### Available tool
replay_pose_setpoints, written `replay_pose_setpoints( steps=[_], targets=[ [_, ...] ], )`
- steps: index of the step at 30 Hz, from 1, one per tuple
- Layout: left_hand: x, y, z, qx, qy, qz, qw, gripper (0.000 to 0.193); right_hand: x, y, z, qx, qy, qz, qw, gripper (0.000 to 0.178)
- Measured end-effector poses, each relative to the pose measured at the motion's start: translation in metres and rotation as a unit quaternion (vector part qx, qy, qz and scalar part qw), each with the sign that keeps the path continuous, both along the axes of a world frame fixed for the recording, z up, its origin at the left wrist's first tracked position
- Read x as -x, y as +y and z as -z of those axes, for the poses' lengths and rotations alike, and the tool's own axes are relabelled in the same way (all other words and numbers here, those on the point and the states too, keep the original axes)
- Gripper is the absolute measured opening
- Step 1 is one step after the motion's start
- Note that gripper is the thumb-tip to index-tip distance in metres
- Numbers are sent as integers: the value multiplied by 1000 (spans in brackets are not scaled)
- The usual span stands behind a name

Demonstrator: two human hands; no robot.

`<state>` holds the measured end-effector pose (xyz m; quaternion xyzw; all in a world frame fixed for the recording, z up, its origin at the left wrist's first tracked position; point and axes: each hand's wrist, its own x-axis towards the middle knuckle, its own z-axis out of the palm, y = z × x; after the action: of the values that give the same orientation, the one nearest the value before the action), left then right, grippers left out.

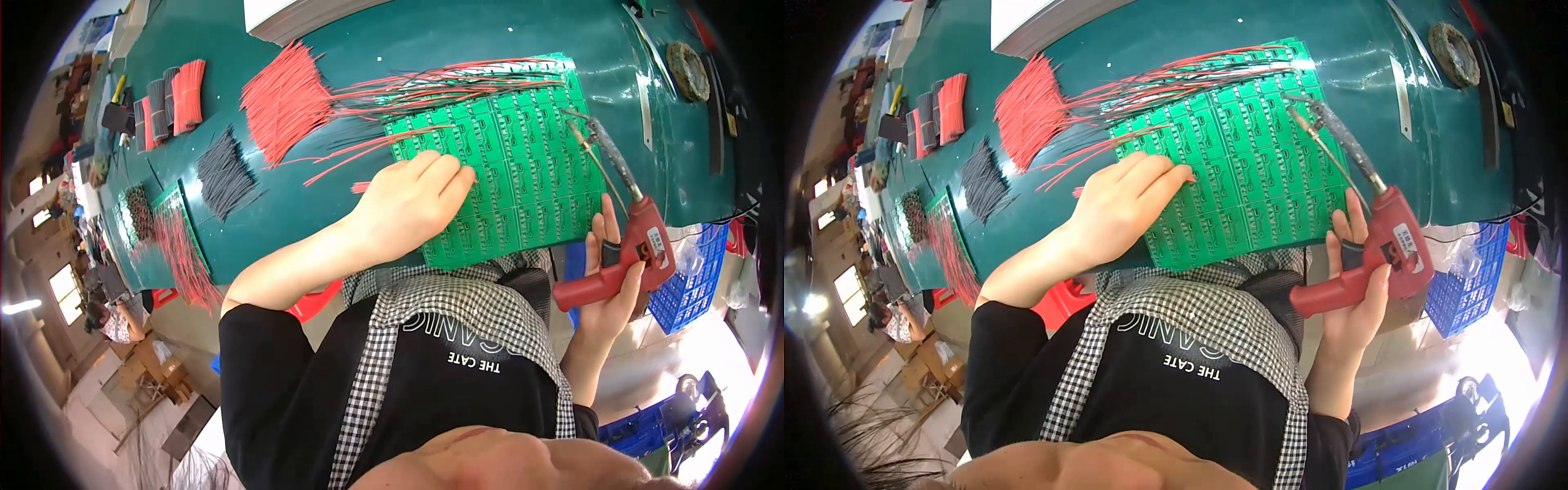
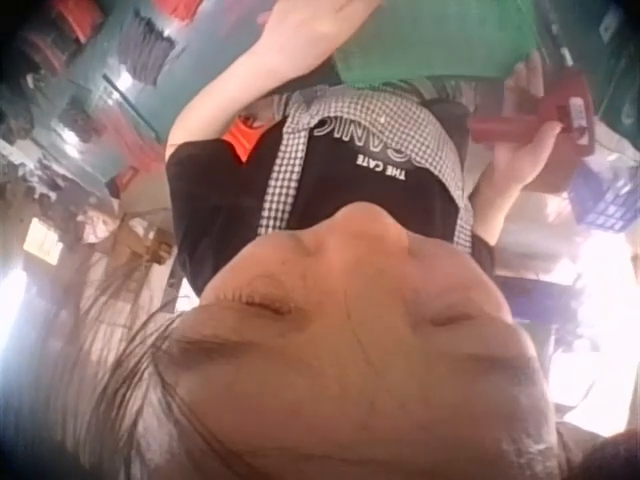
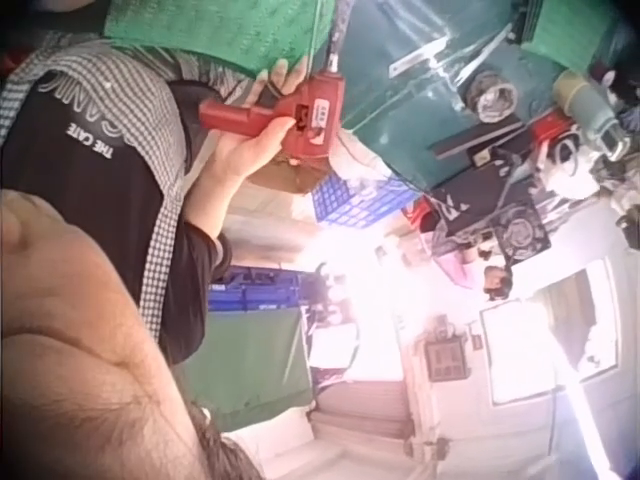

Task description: Soldering individual red wires onto a green printed circuit board using a manual soldering tool.

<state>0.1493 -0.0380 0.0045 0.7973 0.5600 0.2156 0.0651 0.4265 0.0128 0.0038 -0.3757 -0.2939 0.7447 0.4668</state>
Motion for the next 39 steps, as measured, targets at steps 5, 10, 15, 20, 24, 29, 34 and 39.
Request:
replay_pose_setpoints(
  steps=[5,10,15,20,24,29,34,39],
  targets=[
    [3,1,-1,9,-8,4,1000,28,7,-2,-5,32,-68,42,996,71],
    [2,6,-8,2,3,11,1000,28,-8,-11,1,-16,-78,-16,997,74],
    [2,13,-5,-68,64,19,995,27,7,-6,-8,-70,-173,-80,979,74],
    [7,14,2,-84,81,41,992,26,14,-8,-13,-20,-197,-96,975,74],
    [10,25,-4,-125,99,33,987,22,19,-16,-15,-1,-209,-95,973,69],
    [16,34,4,-114,110,21,987,20,17,-19,-9,-35,-192,-120,973,60],
    [17,38,10,-140,99,28,985,22,8,-19,-8,8,-222,-177,959,65],
    [19,42,7,-122,104,9,987,24,-6,-27,6,-146,-354,-203,901,45]
  ],
)
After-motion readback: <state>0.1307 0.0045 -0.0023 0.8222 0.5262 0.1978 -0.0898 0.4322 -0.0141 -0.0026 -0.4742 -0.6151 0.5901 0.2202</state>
